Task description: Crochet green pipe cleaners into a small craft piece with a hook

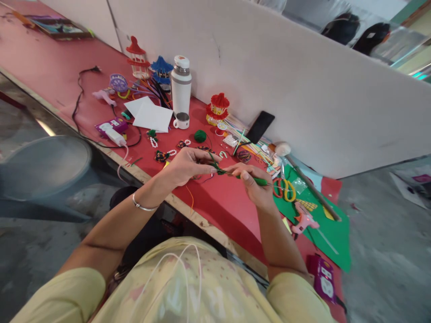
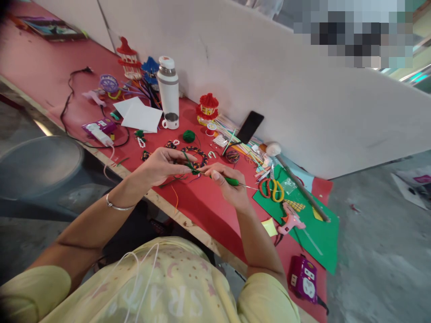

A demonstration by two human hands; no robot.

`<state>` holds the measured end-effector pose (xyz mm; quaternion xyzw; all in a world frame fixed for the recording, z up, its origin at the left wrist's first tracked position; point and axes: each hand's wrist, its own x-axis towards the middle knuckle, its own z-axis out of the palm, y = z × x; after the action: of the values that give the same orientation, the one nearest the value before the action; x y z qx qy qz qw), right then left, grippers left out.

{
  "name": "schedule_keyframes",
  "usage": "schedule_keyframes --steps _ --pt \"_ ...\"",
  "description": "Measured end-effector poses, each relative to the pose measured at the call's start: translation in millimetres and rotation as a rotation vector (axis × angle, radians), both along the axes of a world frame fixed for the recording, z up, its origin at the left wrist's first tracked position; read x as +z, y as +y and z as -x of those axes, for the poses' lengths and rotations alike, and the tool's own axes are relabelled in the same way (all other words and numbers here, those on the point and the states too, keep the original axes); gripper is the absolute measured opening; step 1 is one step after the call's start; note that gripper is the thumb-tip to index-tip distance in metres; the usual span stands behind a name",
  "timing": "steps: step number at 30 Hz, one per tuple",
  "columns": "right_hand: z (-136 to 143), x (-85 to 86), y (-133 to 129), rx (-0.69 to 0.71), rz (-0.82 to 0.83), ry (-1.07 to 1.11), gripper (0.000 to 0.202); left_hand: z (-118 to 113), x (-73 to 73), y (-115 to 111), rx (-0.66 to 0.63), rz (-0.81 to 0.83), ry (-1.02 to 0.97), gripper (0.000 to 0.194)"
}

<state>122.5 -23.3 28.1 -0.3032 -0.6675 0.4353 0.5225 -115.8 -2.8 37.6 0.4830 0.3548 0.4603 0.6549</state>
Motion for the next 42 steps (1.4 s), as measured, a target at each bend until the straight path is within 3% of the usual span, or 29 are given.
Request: schedule_keyframes --steps 8,12,18,26,32,38,42 --pt "15 -16.8 9 0.015 0.171 0.301 0.031 -11 -0.7 -1 -0.005 0.038 -0.121 0.039" --pt "31 -31.2 10 -0.073 0.112 0.417 0.035 -22 -2.9 -3 0.003 0.096 -0.224 0.037" --pt "33 -34.4 8 -0.28 -0.179 0.184 0.029 -29 -3.7 -5 0.141 0.017 -0.233 0.034" --pt "26 -33.4 12 -0.193 -0.183 0.126 0.027 -15 -3.9 -1 0.126 -0.046 -0.115 0.035" --pt "32 -37.5 8 -0.322 -0.107 0.173 0.042 -18 -0.6 0 0.129 -0.141 -0.122 0.041" --pt "28 -30.0 11 -0.23 -0.288 0.025 0.034 -20 -6.3 -3 0.158 -0.213 -0.057 0.03" --pt "30 -23.7 11 -0.286 -0.473 -0.117 0.025 -21 -9.8 -3 0.233 -0.229 -0.055 0.034"
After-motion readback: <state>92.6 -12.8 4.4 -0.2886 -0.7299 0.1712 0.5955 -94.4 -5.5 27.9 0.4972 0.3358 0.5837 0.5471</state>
